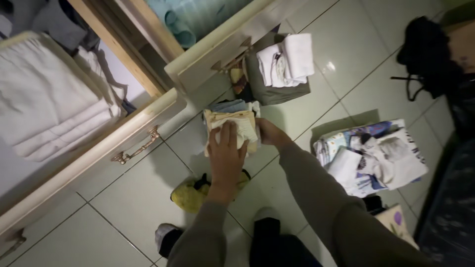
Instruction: The person removes folded clothes from a wooden drawer, wipes the interior with a cloth, and then places the clothes back into the drawer. The person handles various garments including shirts and towels.
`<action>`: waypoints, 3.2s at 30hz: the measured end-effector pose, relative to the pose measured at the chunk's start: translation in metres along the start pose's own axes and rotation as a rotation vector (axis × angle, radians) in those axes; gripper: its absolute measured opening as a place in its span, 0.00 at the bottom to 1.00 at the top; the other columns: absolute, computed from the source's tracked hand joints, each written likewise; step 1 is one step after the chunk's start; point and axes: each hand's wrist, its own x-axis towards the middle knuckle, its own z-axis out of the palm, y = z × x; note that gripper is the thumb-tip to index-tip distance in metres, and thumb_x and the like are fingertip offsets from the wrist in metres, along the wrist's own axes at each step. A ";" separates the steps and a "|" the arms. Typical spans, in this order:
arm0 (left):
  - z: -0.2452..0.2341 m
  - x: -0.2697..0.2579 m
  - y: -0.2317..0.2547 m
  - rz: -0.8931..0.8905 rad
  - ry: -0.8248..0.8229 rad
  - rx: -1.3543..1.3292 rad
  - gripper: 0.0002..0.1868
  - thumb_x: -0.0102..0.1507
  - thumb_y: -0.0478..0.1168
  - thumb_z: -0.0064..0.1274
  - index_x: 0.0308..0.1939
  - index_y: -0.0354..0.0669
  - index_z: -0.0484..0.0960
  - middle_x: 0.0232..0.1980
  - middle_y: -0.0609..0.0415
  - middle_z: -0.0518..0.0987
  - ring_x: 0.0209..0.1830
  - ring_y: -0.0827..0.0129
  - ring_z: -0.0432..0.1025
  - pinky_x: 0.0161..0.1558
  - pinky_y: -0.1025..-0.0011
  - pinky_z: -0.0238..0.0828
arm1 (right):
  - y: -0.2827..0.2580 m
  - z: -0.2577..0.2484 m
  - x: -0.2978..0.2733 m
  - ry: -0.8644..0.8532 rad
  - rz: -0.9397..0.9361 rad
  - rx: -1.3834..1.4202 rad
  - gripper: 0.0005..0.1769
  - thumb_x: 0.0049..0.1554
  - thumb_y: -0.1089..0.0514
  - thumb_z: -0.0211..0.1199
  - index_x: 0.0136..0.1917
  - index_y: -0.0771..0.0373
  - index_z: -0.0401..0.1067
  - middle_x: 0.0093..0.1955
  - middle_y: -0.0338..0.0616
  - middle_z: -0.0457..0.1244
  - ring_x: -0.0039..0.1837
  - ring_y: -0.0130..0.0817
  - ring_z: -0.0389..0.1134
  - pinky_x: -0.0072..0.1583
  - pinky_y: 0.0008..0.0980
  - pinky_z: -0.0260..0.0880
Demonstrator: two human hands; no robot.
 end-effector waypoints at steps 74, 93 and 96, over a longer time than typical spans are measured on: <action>-0.428 0.093 -0.161 -0.756 0.072 -1.897 0.49 0.65 0.73 0.36 0.76 0.37 0.63 0.73 0.44 0.72 0.70 0.57 0.68 0.67 0.60 0.64 | -0.154 0.631 -0.194 0.010 -1.073 -1.472 0.36 0.53 0.57 0.72 0.73 0.57 0.65 0.70 0.53 0.57 0.72 0.51 0.59 0.71 0.43 0.60; -0.248 0.116 0.117 -0.823 -0.358 -1.952 0.37 0.66 0.60 0.45 0.73 0.41 0.66 0.71 0.49 0.72 0.68 0.58 0.69 0.66 0.61 0.66 | -0.239 0.421 -0.421 0.507 -0.882 -1.562 0.36 0.51 0.59 0.74 0.71 0.54 0.67 0.72 0.47 0.56 0.72 0.51 0.55 0.71 0.45 0.60; -0.141 0.110 0.128 -0.972 -0.423 -1.894 0.36 0.66 0.61 0.46 0.71 0.44 0.69 0.70 0.51 0.74 0.67 0.59 0.70 0.65 0.62 0.68 | -0.227 0.337 -0.402 0.553 -0.832 -1.573 0.36 0.49 0.60 0.74 0.70 0.54 0.66 0.71 0.47 0.56 0.71 0.52 0.56 0.70 0.46 0.58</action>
